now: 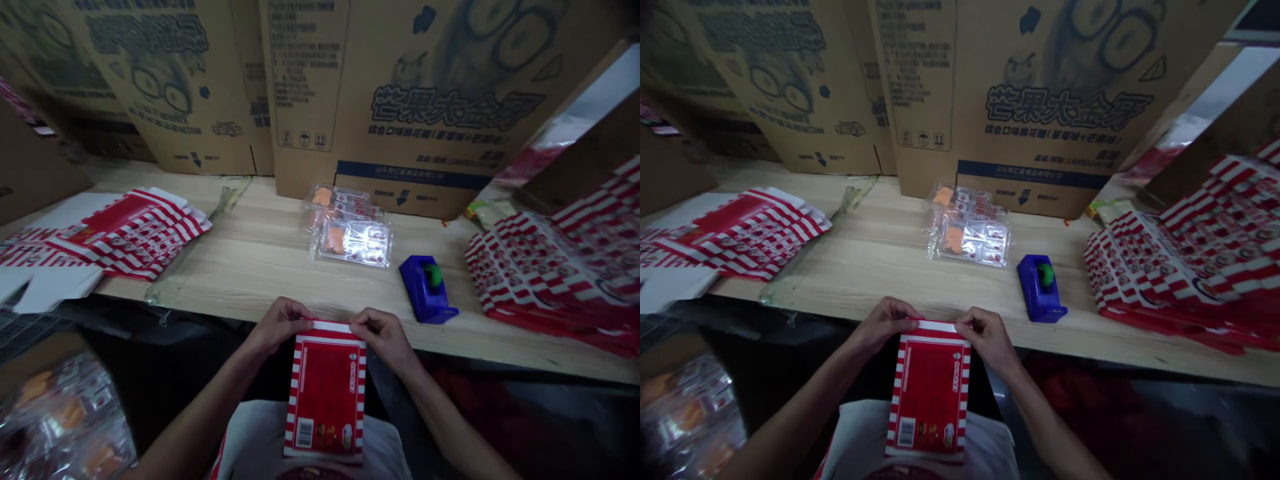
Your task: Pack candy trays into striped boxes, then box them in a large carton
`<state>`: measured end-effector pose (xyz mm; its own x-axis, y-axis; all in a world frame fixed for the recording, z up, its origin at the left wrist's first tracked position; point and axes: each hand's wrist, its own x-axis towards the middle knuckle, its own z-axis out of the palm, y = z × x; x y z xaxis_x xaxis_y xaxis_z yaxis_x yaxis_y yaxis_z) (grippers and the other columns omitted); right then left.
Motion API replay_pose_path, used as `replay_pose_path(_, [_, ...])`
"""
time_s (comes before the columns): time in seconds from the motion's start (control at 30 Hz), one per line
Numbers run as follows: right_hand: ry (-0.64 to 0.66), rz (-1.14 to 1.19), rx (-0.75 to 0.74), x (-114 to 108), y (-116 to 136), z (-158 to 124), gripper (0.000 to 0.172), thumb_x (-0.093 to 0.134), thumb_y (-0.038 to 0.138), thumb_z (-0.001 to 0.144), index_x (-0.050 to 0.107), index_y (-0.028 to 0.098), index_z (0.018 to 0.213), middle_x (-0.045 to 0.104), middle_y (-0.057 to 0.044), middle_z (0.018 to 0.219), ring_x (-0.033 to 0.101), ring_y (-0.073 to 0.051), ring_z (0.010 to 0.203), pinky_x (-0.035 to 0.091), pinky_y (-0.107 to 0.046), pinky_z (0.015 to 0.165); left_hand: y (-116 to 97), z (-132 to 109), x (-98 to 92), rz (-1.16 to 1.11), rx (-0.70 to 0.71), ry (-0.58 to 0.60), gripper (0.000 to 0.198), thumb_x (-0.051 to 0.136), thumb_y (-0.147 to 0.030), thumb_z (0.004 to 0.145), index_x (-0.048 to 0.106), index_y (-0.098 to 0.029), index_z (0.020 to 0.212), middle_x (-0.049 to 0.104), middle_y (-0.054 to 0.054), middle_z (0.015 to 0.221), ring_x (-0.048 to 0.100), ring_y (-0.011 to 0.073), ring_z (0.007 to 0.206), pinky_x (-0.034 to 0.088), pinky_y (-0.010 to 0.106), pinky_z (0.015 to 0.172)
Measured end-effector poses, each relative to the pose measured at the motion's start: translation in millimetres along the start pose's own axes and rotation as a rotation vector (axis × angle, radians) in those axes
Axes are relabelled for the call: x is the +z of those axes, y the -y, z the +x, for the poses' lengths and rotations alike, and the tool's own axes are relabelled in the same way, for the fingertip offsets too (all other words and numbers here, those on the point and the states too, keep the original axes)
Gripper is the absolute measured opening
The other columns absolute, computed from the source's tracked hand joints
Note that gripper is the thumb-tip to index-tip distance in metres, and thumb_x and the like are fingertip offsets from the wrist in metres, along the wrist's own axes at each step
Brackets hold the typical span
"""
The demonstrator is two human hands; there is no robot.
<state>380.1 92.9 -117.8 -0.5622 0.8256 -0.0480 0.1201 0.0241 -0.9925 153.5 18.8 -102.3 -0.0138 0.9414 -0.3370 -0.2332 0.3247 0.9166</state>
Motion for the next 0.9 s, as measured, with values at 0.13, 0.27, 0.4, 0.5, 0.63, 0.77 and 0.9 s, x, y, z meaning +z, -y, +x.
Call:
replay_pose_path(0.13, [0.007,-0.059,-0.044,-2.1,3.4,-2.0,0.018,0.067,0.029,0.077,0.063,0.017,0.065,0.066,-0.002,0.066,0.059,-0.015,0.061,0.045,-0.025,0.059,2.2,-2.5,1.2,0.058,0.065,0.073,0.021,0.080,-0.032,0.066,0.074,-0.013,0.071,0.072,0.005,0.068,0.062,0.0132,0.061,0.046,0.023,0.061])
replay_pose_path(0.27, [-0.049,-0.146,-0.159,1.2,2.5,-12.0,0.017,0.062,0.024,0.082,0.063,0.018,0.066,0.067,-0.002,0.070,0.061,-0.015,0.065,0.045,-0.024,0.061,15.3,-11.5,4.4,0.186,0.237,0.081,0.017,0.072,-0.031,0.077,0.074,-0.015,0.082,0.073,0.006,0.085,0.065,0.0162,0.078,0.048,0.025,0.072])
replay_pose_path(0.4, [-0.122,-0.100,-0.198,8.5,-2.8,-24.8,0.014,0.061,0.023,0.084,0.064,0.019,0.071,0.070,-0.003,0.078,0.064,-0.016,0.073,0.047,-0.025,0.067,28.6,-17.7,7.4,0.218,0.315,0.026,0.018,0.070,-0.030,0.080,0.072,-0.016,0.091,0.072,0.008,0.093,0.065,0.0192,0.089,0.048,0.027,0.080])
replay_pose_path(0.5, [-0.195,-0.079,-0.184,9.6,-3.1,-29.3,0.012,0.063,0.025,0.084,0.064,0.019,0.073,0.070,-0.004,0.079,0.064,-0.017,0.075,0.048,-0.026,0.069,29.4,-15.5,11.8,0.213,0.313,0.051,0.020,0.068,-0.032,0.081,0.071,-0.016,0.093,0.069,0.007,0.093,0.064,0.0190,0.087,0.048,0.027,0.077])
replay_pose_path(0.63, [-0.122,-0.073,-0.101,2.3,3.5,-20.7,0.019,0.070,0.032,0.076,0.061,0.019,0.067,0.069,-0.003,0.074,0.063,-0.016,0.069,0.048,-0.026,0.063,23.0,-6.9,24.5,0.232,0.309,0.022,0.018,0.070,-0.033,0.078,0.072,-0.015,0.082,0.064,0.004,0.080,0.058,0.0145,0.073,0.044,0.023,0.065])
replay_pose_path(0.77, [-0.071,-0.182,-0.018,-2.5,11.7,-6.0,0.028,0.075,0.033,0.069,0.054,0.018,0.056,0.065,-0.001,0.062,0.057,-0.014,0.057,0.042,-0.023,0.052,14.7,-2.3,35.9,0.232,0.281,-0.020,0.021,0.071,-0.034,0.077,0.069,-0.014,0.070,0.063,0.002,0.072,0.055,0.0135,0.068,0.042,0.023,0.065])
replay_pose_path(0.9, [-0.108,-0.200,-0.071,1.0,12.6,-6.6,0.023,0.069,0.029,0.075,0.057,0.019,0.057,0.067,-0.001,0.064,0.059,-0.015,0.058,0.043,-0.025,0.055,12.7,-3.7,34.0,0.260,0.274,-0.031,0.022,0.070,-0.035,0.077,0.069,-0.015,0.069,0.067,0.004,0.072,0.058,0.0155,0.070,0.044,0.024,0.067])
